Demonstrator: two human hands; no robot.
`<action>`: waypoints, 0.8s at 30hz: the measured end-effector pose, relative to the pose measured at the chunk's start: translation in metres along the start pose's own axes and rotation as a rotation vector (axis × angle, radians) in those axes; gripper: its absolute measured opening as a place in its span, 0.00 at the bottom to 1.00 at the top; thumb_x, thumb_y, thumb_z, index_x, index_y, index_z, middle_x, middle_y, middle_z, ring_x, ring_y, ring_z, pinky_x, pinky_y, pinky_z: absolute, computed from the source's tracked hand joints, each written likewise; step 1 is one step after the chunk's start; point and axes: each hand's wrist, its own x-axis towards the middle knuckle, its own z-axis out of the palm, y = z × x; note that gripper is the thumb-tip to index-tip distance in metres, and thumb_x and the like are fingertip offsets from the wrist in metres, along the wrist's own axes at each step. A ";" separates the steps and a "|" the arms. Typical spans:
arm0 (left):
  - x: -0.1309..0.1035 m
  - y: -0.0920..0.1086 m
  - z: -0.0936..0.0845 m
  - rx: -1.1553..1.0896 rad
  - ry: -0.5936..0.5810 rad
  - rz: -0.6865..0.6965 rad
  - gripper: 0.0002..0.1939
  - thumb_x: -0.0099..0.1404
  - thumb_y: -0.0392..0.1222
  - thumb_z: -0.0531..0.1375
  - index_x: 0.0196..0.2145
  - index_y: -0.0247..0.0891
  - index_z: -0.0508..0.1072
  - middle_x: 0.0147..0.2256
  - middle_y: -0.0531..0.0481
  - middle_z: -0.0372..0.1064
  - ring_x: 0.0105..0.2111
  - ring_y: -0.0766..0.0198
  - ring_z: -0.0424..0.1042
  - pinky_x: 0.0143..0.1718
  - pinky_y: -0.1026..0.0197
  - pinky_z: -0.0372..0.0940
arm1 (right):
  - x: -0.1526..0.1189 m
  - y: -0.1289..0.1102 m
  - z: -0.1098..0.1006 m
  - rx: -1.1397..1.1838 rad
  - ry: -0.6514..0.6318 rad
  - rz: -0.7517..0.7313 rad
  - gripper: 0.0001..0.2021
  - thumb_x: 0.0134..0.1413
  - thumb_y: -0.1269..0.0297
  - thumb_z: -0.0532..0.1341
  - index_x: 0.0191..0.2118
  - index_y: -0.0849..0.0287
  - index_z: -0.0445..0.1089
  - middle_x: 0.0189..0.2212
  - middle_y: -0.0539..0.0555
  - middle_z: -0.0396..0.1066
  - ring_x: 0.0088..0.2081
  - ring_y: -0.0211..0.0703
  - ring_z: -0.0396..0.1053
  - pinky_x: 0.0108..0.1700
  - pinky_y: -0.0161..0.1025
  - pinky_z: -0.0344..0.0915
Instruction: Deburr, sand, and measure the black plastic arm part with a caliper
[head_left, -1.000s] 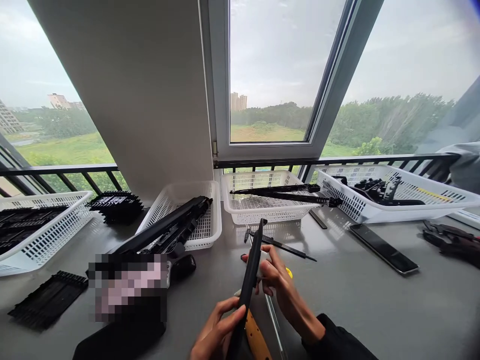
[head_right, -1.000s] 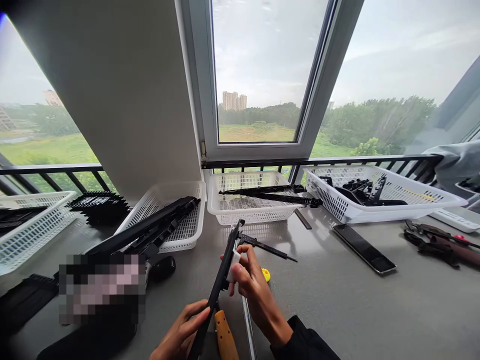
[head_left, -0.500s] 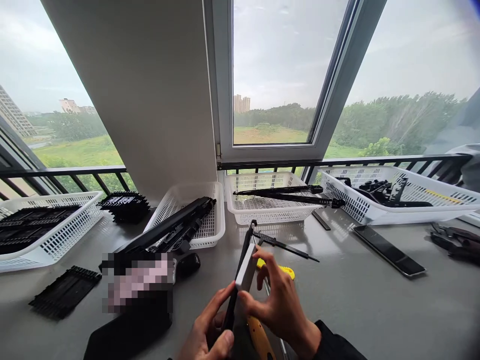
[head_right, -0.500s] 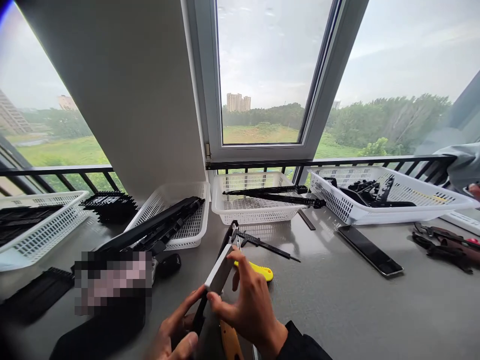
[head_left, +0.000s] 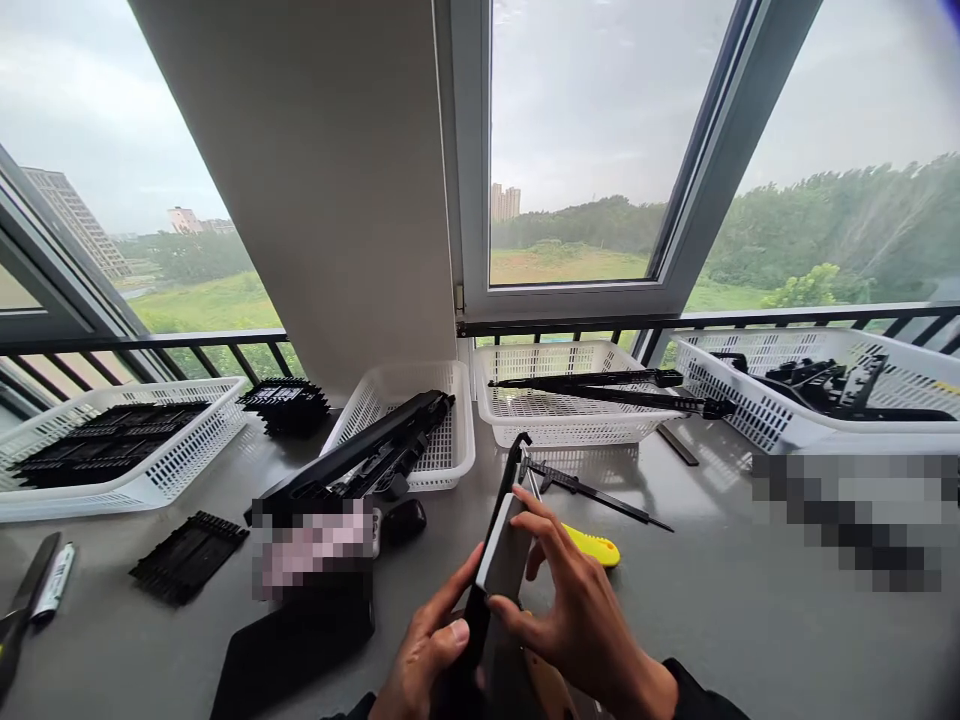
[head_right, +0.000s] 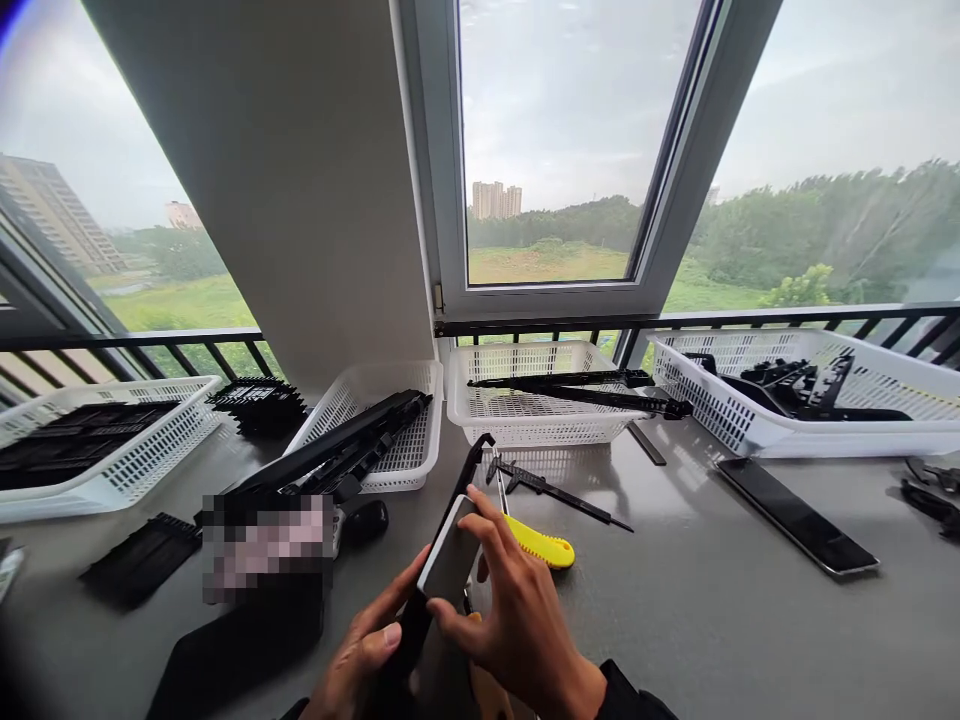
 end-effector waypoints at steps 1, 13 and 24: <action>-0.001 -0.003 0.000 -0.043 0.033 -0.024 0.36 0.67 0.56 0.66 0.69 0.41 0.73 0.62 0.39 0.76 0.63 0.38 0.73 0.66 0.43 0.66 | -0.001 0.000 0.001 0.003 0.020 0.002 0.31 0.51 0.67 0.72 0.58 0.50 0.62 0.71 0.67 0.63 0.29 0.40 0.74 0.36 0.43 0.76; 0.009 -0.015 0.002 -0.363 -0.203 -0.121 0.39 0.60 0.48 0.68 0.69 0.41 0.72 0.31 0.47 0.81 0.22 0.63 0.77 0.24 0.65 0.67 | 0.000 0.016 -0.005 0.016 0.088 -0.011 0.28 0.58 0.54 0.73 0.59 0.51 0.65 0.69 0.66 0.67 0.36 0.48 0.79 0.32 0.41 0.73; 0.005 -0.011 0.000 -0.209 -0.347 -0.150 0.44 0.59 0.52 0.75 0.70 0.55 0.68 0.65 0.35 0.70 0.36 0.57 0.82 0.43 0.53 0.71 | 0.008 0.030 -0.023 0.123 0.340 0.199 0.25 0.59 0.48 0.69 0.57 0.52 0.68 0.62 0.63 0.73 0.45 0.54 0.77 0.46 0.49 0.74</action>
